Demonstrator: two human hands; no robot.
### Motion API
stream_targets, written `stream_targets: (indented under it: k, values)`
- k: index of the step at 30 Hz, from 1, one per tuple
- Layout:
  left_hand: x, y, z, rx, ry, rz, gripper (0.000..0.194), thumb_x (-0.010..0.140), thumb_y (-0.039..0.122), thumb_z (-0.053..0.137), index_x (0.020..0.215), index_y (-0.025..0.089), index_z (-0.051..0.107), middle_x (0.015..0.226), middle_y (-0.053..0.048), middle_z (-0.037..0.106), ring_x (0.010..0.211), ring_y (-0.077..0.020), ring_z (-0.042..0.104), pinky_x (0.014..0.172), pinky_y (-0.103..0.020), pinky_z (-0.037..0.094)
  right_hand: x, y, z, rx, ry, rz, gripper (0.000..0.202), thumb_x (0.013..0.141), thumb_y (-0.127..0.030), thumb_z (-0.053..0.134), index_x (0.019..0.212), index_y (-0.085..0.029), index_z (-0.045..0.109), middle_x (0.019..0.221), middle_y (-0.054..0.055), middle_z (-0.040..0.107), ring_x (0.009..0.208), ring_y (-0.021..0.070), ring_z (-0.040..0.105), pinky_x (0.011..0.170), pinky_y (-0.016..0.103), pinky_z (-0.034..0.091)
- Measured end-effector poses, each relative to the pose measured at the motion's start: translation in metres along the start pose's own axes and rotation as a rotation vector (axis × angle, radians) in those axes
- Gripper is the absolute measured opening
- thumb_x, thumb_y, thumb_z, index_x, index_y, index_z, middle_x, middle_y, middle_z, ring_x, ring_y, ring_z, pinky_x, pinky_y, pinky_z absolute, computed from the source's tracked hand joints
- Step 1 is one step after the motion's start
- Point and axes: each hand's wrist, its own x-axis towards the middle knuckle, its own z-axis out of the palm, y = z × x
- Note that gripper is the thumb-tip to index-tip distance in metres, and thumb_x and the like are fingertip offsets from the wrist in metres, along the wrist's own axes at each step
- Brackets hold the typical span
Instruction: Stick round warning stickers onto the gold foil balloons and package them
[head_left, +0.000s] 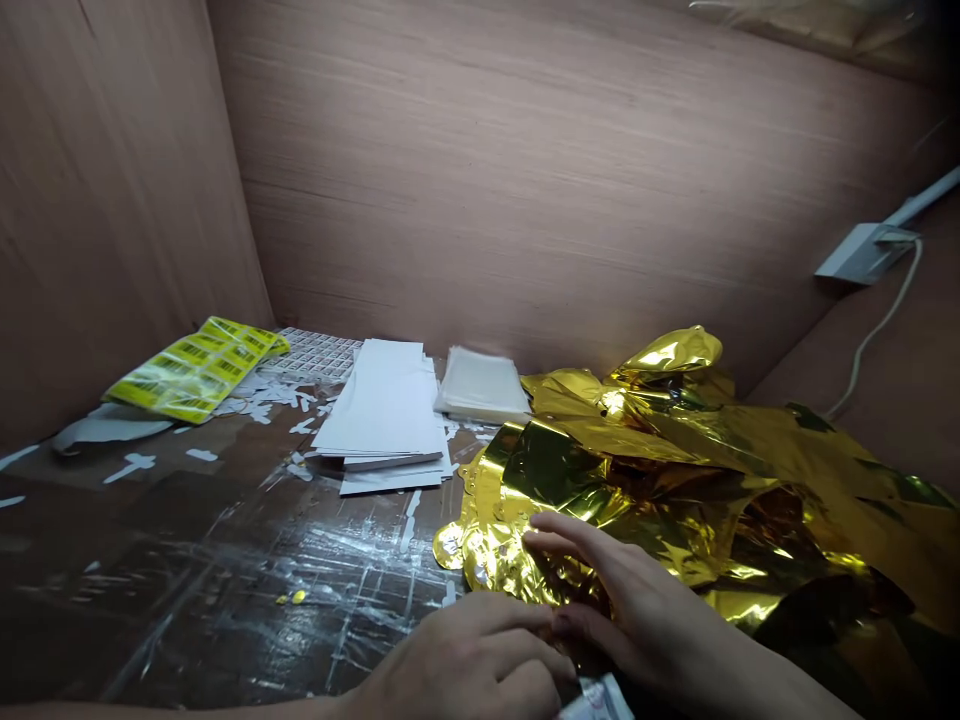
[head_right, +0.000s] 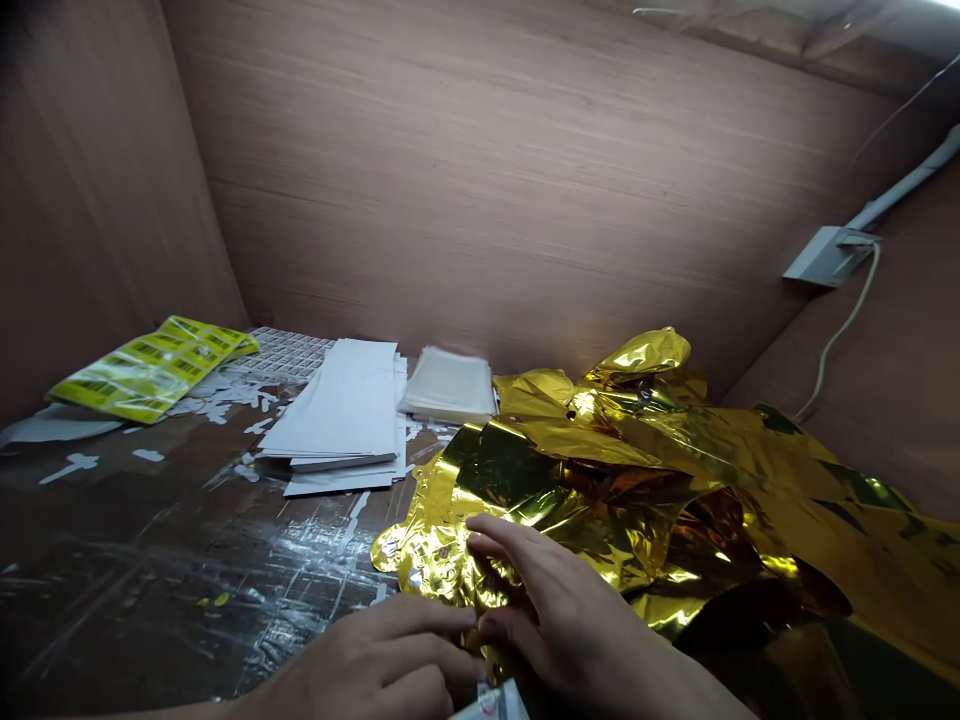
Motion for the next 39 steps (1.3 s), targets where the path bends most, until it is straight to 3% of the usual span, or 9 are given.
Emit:
stream_targets:
  k: [4,7,12,16,18,22,26,33,39]
  values:
    - [-0.002,-0.002,-0.003,0.244,0.120,-0.054,0.024,0.105,0.024,0.049,0.088,0.017,0.064,0.123,-0.011,0.075,0.117,-0.0273,0.068,0.103,-0.042,0.054,-0.003,0.010,-0.007,0.047,-0.014,0.098,0.064,0.092,-0.023,0.065,0.150,-0.031,0.039,0.146,0.007,0.064,0.135,0.0262,0.060,0.112,0.051,0.050]
    - [-0.005,-0.003,-0.005,0.385,0.048,-0.171,0.024,0.102,0.025,0.051,0.083,0.017,0.064,0.135,-0.017,0.067,0.117,-0.0328,0.067,0.102,-0.054,0.054,-0.006,0.024,-0.016,0.045,0.001,0.147,0.059,0.093,-0.026,0.067,0.146,-0.035,0.041,0.146,0.004,0.064,0.136,0.0278,0.059,0.112,0.055,0.048]
    - [-0.004,-0.004,-0.009,0.400,-0.083,-0.256,0.021,0.101,0.022,0.050,0.087,0.017,0.064,0.125,-0.019,0.069,0.124,-0.0356,0.063,0.096,-0.054,0.056,-0.007,0.047,-0.032,0.029,0.019,0.109,0.063,0.091,-0.018,0.066,0.147,-0.034,0.040,0.139,0.006,0.069,0.127,0.0285,0.065,0.106,0.053,0.052]
    - [-0.005,-0.008,-0.005,0.442,-0.091,-0.206,0.016,0.099,0.020,0.053,0.085,0.018,0.063,0.133,-0.019,0.067,0.129,-0.0363,0.060,0.100,-0.056,0.054,0.011,0.025,-0.026,0.055,0.174,-0.013,0.053,0.090,-0.007,0.054,0.138,-0.030,0.050,0.132,0.006,0.072,0.126,0.0242,0.066,0.109,0.048,0.049]
    - [-0.006,-0.010,-0.003,0.469,-0.090,-0.185,0.012,0.098,0.020,0.056,0.091,0.019,0.065,0.136,-0.018,0.066,0.133,-0.0356,0.058,0.103,-0.054,0.052,0.026,0.007,-0.014,0.176,0.224,-0.054,0.046,0.092,-0.010,0.056,0.134,-0.027,0.052,0.132,0.006,0.069,0.127,0.0224,0.064,0.109,0.044,0.049]
    - [-0.010,-0.013,-0.002,0.531,-0.068,-0.180,0.014,0.100,0.022,0.056,0.089,0.019,0.064,0.135,-0.017,0.066,0.131,-0.0315,0.061,0.106,-0.050,0.051,0.048,-0.006,0.005,0.261,0.121,-0.017,0.074,0.076,-0.021,0.083,0.141,-0.025,0.048,0.128,0.008,0.069,0.112,0.0248,0.068,0.098,0.040,0.054]
    - [-0.014,-0.016,0.001,0.582,-0.071,-0.163,0.017,0.099,0.025,0.060,0.083,0.019,0.062,0.131,-0.017,0.070,0.126,-0.0307,0.063,0.105,-0.049,0.051,0.045,0.009,0.001,0.251,0.118,0.082,0.070,0.078,-0.020,0.082,0.139,-0.025,0.047,0.128,0.008,0.069,0.113,0.0260,0.067,0.102,0.043,0.051]
    - [-0.015,-0.015,0.008,0.631,-0.058,-0.183,0.023,0.100,0.022,0.054,0.078,0.019,0.060,0.120,-0.021,0.072,0.129,-0.0341,0.060,0.101,-0.054,0.051,0.040,0.041,-0.014,0.191,0.164,0.092,0.069,0.080,-0.022,0.080,0.139,-0.027,0.046,0.143,0.012,0.061,0.132,0.0302,0.060,0.114,0.051,0.043]
    - [-0.018,-0.006,-0.005,0.543,-0.092,-0.265,0.023,0.097,0.011,0.050,0.080,0.019,0.063,0.104,-0.010,0.076,0.122,-0.0295,0.067,0.111,-0.051,0.045,0.033,0.054,-0.019,0.131,0.215,0.001,0.063,0.084,-0.019,0.076,0.139,-0.029,0.047,0.155,0.011,0.053,0.141,0.0277,0.054,0.119,0.051,0.043]
